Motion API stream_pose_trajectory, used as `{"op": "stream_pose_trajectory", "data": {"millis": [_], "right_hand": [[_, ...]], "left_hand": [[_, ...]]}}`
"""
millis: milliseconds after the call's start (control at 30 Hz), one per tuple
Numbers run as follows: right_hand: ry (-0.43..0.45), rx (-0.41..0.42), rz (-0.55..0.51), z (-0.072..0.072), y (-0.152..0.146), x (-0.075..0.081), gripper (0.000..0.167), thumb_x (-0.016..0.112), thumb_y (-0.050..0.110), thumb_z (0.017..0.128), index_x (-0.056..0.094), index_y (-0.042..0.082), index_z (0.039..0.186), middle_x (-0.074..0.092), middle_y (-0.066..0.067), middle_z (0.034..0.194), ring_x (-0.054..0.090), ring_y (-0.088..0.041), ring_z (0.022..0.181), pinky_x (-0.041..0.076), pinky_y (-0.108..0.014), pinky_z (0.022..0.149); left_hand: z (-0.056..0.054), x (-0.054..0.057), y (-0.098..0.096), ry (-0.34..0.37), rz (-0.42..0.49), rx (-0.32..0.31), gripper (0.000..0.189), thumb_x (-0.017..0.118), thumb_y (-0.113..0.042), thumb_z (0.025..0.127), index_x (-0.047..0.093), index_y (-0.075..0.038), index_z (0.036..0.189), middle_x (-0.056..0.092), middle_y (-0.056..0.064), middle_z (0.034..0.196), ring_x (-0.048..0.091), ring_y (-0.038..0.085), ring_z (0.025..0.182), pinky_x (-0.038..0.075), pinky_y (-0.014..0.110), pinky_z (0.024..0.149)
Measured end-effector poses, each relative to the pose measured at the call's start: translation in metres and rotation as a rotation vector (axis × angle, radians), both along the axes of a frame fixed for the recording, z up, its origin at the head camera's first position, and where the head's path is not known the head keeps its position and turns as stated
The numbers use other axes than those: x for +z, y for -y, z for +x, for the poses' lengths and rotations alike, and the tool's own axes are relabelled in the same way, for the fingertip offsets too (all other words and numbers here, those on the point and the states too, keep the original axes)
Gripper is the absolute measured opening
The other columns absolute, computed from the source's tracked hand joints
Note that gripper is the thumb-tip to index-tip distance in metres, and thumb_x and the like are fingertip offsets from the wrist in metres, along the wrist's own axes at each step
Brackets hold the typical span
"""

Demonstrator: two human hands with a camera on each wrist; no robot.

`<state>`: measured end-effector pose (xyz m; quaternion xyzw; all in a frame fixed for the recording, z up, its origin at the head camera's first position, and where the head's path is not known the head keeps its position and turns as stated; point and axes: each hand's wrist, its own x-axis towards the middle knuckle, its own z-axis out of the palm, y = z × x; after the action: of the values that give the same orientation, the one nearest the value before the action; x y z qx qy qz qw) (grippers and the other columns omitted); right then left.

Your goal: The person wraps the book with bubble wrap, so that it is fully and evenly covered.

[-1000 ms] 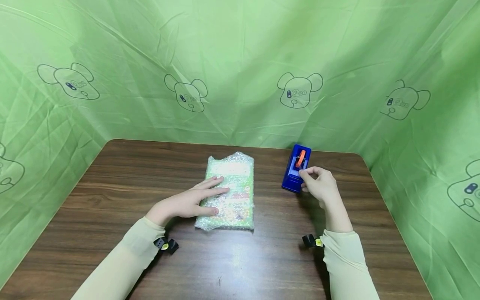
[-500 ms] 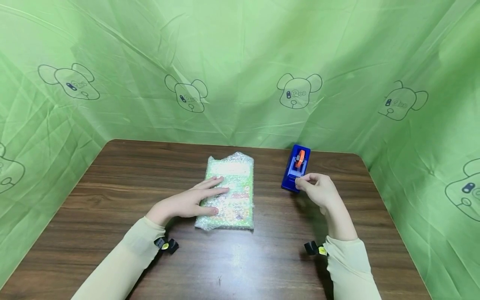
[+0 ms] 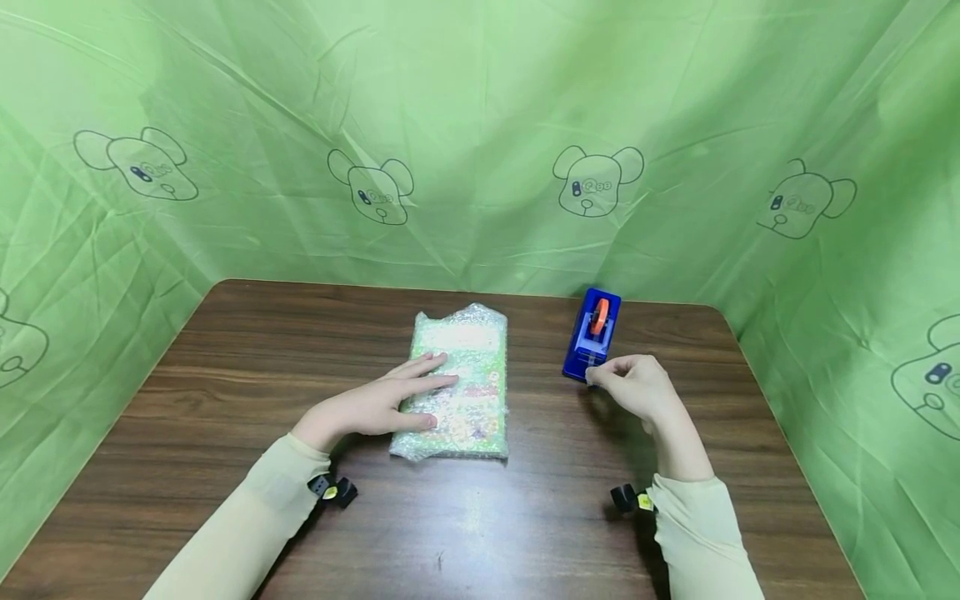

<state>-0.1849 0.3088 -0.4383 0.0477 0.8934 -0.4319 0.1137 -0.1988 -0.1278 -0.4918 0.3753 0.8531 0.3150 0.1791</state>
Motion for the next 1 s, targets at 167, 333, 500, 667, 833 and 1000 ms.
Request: {"op": "stream_pose_trajectory", "data": {"millis": [167, 333, 500, 667, 833, 1000], "right_hand": [[-0.026, -0.005, -0.08, -0.004, -0.004, -0.012, 0.043, 0.072, 0.037, 0.108, 0.082, -0.005, 0.109, 0.083, -0.008, 0.105, 0.076, -0.016, 0.094, 0.061, -0.027, 0.08], [-0.118, 0.008, 0.042, -0.005, -0.007, -0.015, 0.039, 0.074, 0.041, 0.106, 0.087, 0.005, 0.102, 0.082, -0.005, 0.105, 0.067, -0.017, 0.096, 0.052, -0.03, 0.077], [-0.198, 0.026, 0.176, -0.007, -0.008, -0.015, 0.033, 0.077, 0.04, 0.104, 0.088, 0.011, 0.095, 0.081, -0.006, 0.104, 0.063, -0.02, 0.097, 0.05, -0.033, 0.079], [-0.254, 0.05, 0.225, -0.008, -0.009, -0.017, 0.026, 0.079, 0.032, 0.102, 0.086, 0.009, 0.092, 0.078, -0.008, 0.098, 0.06, -0.022, 0.087, 0.049, -0.032, 0.07], [-0.32, 0.076, 0.254, -0.01, -0.01, -0.02, 0.022, 0.079, 0.027, 0.102, 0.086, 0.01, 0.089, 0.079, -0.008, 0.097, 0.062, -0.021, 0.086, 0.049, -0.032, 0.069], [-0.364, 0.095, 0.269, -0.011, -0.009, -0.021, 0.021, 0.079, 0.023, 0.102, 0.086, 0.01, 0.087, 0.079, -0.008, 0.096, 0.061, -0.02, 0.083, 0.048, -0.031, 0.068]], "left_hand": [[0.0, 0.0, 0.0, 0.005, -0.002, 0.003, 0.071, 0.07, -0.042, 0.108, 0.042, -0.025, 0.171, 0.012, 0.003, 0.184, 0.001, 0.033, 0.169, 0.016, 0.064, 0.132], [0.0, -0.001, 0.0, 0.004, -0.001, 0.003, 0.072, 0.071, -0.042, 0.108, 0.042, -0.025, 0.171, 0.012, 0.004, 0.184, 0.001, 0.033, 0.169, 0.016, 0.064, 0.133], [-0.001, -0.001, 0.0, 0.001, 0.0, 0.0, 0.072, 0.07, -0.042, 0.108, 0.041, -0.025, 0.171, 0.012, 0.003, 0.184, 0.001, 0.033, 0.169, 0.016, 0.064, 0.133], [-0.001, 0.0, 0.0, 0.003, 0.006, -0.003, 0.072, 0.07, -0.042, 0.108, 0.041, -0.024, 0.171, 0.012, 0.004, 0.184, 0.001, 0.033, 0.169, 0.016, 0.064, 0.133], [0.0, 0.002, 0.0, 0.003, 0.002, -0.005, 0.072, 0.07, -0.042, 0.108, 0.041, -0.024, 0.171, 0.012, 0.005, 0.184, 0.001, 0.034, 0.169, 0.016, 0.065, 0.132], [0.0, 0.003, 0.0, 0.006, 0.003, -0.006, 0.072, 0.07, -0.041, 0.108, 0.041, -0.023, 0.171, 0.011, 0.005, 0.184, 0.001, 0.035, 0.169, 0.015, 0.065, 0.132]]}}
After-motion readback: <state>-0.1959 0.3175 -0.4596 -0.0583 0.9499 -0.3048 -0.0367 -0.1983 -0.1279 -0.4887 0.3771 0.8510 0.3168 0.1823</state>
